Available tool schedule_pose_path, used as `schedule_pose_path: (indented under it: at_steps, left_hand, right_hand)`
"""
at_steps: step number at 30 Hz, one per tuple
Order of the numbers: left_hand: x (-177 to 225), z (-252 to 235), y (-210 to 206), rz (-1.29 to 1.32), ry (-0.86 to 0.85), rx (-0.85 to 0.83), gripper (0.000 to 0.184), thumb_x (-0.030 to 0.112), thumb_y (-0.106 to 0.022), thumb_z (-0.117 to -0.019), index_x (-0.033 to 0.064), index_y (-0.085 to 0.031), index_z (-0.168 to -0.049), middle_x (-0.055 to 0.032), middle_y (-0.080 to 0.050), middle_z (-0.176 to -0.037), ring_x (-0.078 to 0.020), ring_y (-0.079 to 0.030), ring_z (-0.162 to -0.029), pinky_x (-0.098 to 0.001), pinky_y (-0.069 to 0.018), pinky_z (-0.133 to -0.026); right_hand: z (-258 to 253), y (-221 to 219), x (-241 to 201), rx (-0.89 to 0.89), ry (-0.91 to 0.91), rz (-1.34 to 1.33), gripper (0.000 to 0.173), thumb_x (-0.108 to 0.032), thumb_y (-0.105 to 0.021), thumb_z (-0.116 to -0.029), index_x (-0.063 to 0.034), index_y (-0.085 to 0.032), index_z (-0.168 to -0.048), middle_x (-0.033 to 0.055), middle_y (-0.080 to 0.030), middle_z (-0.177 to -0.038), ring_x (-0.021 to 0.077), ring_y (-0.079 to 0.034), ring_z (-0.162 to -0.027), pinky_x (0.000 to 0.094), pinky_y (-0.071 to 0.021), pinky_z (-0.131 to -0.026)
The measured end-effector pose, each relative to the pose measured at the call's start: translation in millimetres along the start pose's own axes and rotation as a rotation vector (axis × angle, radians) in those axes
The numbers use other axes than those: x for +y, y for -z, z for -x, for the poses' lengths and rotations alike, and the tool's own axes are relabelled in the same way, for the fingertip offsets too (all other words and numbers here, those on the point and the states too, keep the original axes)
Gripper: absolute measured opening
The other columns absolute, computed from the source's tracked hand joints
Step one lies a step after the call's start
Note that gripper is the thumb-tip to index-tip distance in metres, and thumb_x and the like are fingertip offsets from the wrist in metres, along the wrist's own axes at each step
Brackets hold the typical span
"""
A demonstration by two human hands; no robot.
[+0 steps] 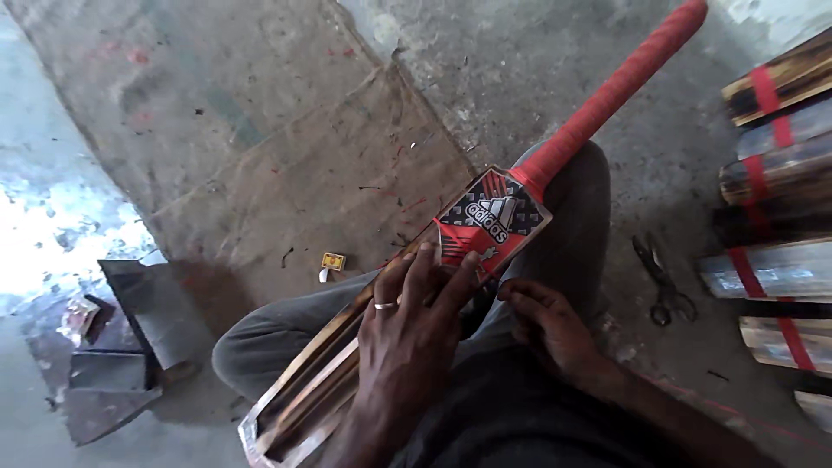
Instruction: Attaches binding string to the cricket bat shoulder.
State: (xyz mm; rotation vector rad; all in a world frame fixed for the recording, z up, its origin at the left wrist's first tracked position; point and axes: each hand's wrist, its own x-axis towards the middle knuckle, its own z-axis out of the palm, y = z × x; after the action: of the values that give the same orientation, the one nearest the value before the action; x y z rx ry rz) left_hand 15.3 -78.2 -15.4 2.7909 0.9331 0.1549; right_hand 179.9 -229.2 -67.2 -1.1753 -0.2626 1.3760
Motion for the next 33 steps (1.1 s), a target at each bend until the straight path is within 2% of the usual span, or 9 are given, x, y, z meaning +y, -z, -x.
schedule_pose_path:
  at_steps: [4,7,12,15,17,19,21,25,33]
  left_hand:
    - [-15,-11,28,0.277,-0.025,-0.135,0.065,0.046,-0.072,-0.0877,0.0502,-0.047,-0.148,0.0043,-0.05,-0.151,-0.0233,-0.056,-0.128,-0.0503,-0.0578,-0.082]
    - [-27,-17,43,0.626,0.033,-0.337,0.079,0.036,-0.08,-0.0803,0.0538,-0.045,-0.148,0.0127,-0.054,-0.14,-0.0076,-0.061,-0.114,-0.0395,-0.0615,-0.081]
    - [-49,-27,36,1.073,0.163,-0.611,0.076,0.022,-0.079,-0.0874,0.0457,-0.046,-0.152,0.0067,-0.067,-0.129,-0.0134,-0.071,-0.097,-0.0365,-0.0644,-0.077]
    - [-46,-20,44,0.681,0.156,-0.34,0.061,0.039,-0.069,-0.0957,0.0455,-0.046,-0.151,0.0123,-0.061,-0.139,-0.0093,-0.066,-0.112,-0.041,-0.0616,-0.086]
    - [-26,-8,32,0.251,0.143,-0.038,0.055,0.038,-0.063,-0.0969,0.0355,-0.05,-0.15,0.0015,-0.054,-0.148,-0.0249,-0.053,-0.132,-0.0563,-0.0496,-0.097]
    - [1,5,3,-0.036,0.17,0.063,0.069,0.047,-0.067,-0.0933,0.0279,-0.044,-0.156,-0.0085,-0.042,-0.16,-0.0386,-0.04,-0.144,-0.0719,-0.0356,-0.101]
    - [17,12,-27,-0.157,0.226,0.042,0.094,0.053,-0.072,-0.0858,0.0276,-0.026,-0.164,-0.0039,-0.018,-0.171,-0.0334,-0.021,-0.155,-0.0769,-0.0247,-0.108]
    - [12,6,-41,-0.084,0.188,0.055,0.102,0.037,-0.076,-0.0801,0.023,-0.021,-0.165,-0.0066,-0.011,-0.172,-0.0323,-0.019,-0.155,-0.065,-0.0345,-0.108]
    - [-2,-4,-27,0.012,0.144,-0.022,0.101,0.046,-0.075,-0.0759,0.0276,-0.028,-0.163,-0.007,-0.022,-0.17,-0.0343,-0.032,-0.15,-0.0635,-0.0446,-0.098]
  right_hand:
    - [-1,-14,-20,-0.073,0.053,0.077,0.022,-0.023,-0.052,-0.1065,-0.0149,-0.071,-0.114,-0.0001,-0.048,-0.067,0.0057,-0.042,-0.051,0.0202,-0.039,-0.048]
    - [-2,-24,-32,-0.112,0.1,0.045,0.021,-0.022,-0.054,-0.1059,-0.0135,-0.071,-0.113,0.0006,-0.05,-0.069,0.0056,-0.042,-0.052,0.0199,-0.0387,-0.048]
    - [-9,-34,-37,-0.057,0.109,0.111,0.022,-0.019,-0.052,-0.1053,-0.0121,-0.072,-0.113,0.0018,-0.053,-0.071,0.0064,-0.042,-0.051,0.0202,-0.0384,-0.046]
    - [-27,-40,-37,-0.046,0.107,0.075,0.024,-0.017,-0.052,-0.1063,-0.01,-0.071,-0.118,0.0018,-0.056,-0.074,0.0056,-0.042,-0.052,0.019,-0.0374,-0.046]
    - [-37,-48,-41,-0.032,0.075,0.089,0.025,-0.018,-0.049,-0.1076,-0.0106,-0.07,-0.121,0.0011,-0.055,-0.077,0.0052,-0.04,-0.052,0.0182,-0.0344,-0.046]
    - [-40,-56,-43,-0.009,0.047,0.123,0.027,-0.021,-0.048,-0.1081,-0.0125,-0.069,-0.123,0.0003,-0.051,-0.074,0.0059,-0.037,-0.05,0.0186,-0.0314,-0.043]
    - [-33,-56,-40,0.009,0.035,0.166,0.028,-0.023,-0.048,-0.1075,-0.0151,-0.069,-0.124,-0.0001,-0.044,-0.068,0.0066,-0.034,-0.048,0.0194,-0.0298,-0.042]
    - [-10,-30,-22,0.081,0.074,0.299,0.026,-0.02,-0.05,-0.1058,-0.0144,-0.072,-0.118,0.0007,-0.057,-0.079,0.0076,-0.042,-0.056,0.021,-0.036,-0.049]
    - [9,4,4,0.115,0.034,0.205,0.025,-0.02,-0.05,-0.1056,-0.0132,-0.073,-0.115,0.004,-0.053,-0.069,0.0095,-0.043,-0.051,0.024,-0.0394,-0.046]
